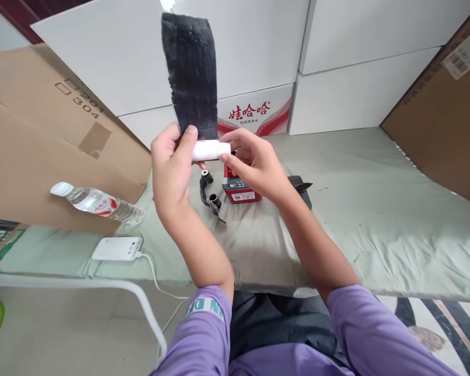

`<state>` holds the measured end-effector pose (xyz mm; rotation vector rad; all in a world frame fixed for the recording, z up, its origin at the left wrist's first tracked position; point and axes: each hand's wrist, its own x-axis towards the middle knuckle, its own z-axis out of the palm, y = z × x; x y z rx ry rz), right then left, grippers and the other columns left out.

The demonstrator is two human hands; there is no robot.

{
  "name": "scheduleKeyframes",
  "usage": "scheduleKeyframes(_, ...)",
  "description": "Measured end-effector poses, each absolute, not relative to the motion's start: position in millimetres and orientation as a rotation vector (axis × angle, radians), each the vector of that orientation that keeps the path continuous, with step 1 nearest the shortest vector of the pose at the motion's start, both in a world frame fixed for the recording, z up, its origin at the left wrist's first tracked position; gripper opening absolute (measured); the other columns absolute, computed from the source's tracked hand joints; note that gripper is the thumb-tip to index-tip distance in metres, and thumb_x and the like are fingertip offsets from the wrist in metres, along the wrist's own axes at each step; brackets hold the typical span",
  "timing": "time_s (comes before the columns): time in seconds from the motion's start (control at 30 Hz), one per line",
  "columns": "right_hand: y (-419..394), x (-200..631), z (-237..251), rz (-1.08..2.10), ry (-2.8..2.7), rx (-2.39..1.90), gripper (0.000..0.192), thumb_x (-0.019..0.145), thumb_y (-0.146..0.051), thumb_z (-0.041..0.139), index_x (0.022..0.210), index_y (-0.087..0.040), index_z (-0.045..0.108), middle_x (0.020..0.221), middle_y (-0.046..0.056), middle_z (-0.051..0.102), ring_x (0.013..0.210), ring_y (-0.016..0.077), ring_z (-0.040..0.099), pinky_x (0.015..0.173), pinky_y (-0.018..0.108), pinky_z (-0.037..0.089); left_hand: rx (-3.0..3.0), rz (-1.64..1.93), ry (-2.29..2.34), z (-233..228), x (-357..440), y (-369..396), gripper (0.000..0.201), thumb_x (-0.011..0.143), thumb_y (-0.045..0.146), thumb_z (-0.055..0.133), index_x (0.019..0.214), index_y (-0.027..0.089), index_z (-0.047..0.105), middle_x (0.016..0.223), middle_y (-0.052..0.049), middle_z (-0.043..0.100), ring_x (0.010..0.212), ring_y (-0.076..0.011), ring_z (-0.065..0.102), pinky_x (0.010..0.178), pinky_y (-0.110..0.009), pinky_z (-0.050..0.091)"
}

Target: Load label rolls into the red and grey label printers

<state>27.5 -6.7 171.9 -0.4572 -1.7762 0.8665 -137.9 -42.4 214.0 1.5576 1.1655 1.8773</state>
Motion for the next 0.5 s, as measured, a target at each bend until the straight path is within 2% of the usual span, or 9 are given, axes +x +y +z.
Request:
scheduleKeyframes(0.3, -3.8, 43.5, 177.5, 0.876, -1.792, -0.473, 0.025, 0.101, -0.044, 0.067, 0.118, -0.027, 0.062, 0.107, 0.004, 0.058, 0.073, 0.0134, 0.056, 0.066, 0.031, 0.054, 1.547, 1.959, 1.251, 216.5, -140.6, -43.8, 0.028, 0.096, 0.02, 0.068, 0.071, 0.019, 0.056, 0.067, 0.002, 0.046, 0.056, -0.0088, 0.05, 0.04, -0.016, 0.047)
scheduleKeyframes(0.5, -2.3, 46.7, 177.2, 0.884, -1.799, -0.489, 0.028, 0.103, -0.05, 0.063, 0.118, -0.027, 0.062, 0.097, 0.003, 0.059, 0.081, 0.0175, 0.06, 0.075, 0.034, 0.059, 1.612, 2.029, 1.396, 218.2, -137.0, -42.8, 0.035, 0.099, 0.02, 0.06, 0.066, 0.021, 0.048, 0.063, 0.004, 0.037, 0.05, -0.0092, 0.045, 0.033, -0.019, 0.045)
